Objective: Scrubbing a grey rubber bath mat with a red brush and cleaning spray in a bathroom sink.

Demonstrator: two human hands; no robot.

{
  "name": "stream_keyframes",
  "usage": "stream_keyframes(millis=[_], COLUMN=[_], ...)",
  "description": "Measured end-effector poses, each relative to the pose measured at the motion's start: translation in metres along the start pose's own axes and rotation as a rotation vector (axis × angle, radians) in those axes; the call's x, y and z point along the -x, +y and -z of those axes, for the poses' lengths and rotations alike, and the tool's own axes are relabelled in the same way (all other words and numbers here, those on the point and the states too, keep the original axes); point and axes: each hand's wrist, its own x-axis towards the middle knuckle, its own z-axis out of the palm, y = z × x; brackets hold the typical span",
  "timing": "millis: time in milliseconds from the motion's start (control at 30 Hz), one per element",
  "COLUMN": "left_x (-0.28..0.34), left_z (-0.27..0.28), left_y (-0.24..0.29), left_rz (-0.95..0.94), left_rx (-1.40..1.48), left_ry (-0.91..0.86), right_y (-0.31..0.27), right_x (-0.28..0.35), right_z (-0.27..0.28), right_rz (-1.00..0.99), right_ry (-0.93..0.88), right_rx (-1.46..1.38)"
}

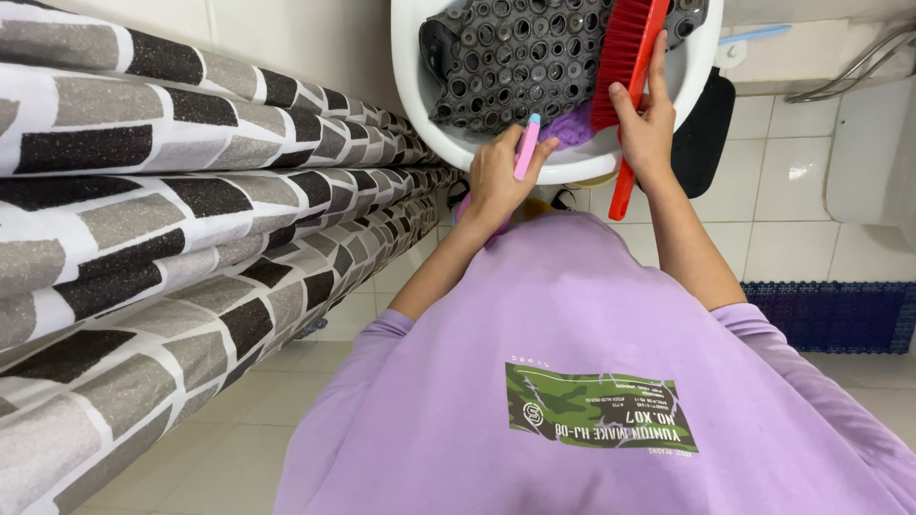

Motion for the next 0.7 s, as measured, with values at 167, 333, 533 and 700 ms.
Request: stream_keyframes(millis=[167,333,533,700], left_x=[0.001,0.003,-0.004,-0.003], left_z=[0.007,0.015,0.043,0.054], left_y=[-0.018,-0.039,-0.041,-0.028], left_rz=[-0.404,-0.268,0.015,-0.210], left_rx=[0.257,0.416,0.198,0.275], left_ry=[0.235,0.237,0.305,0.393], right_y=[0.005,-0.003,-0.002,0.001], right_x=[0.000,0.001,-0.001,0.000], right_z=[0.000,0.000,0.000,-0.001], right_rz=[0.266,0.014,-0.073,-0.034], right_ry=[-0.011,-0.018,-0.005,0.005], right_rx=[0.087,0.014,0.065,0.053])
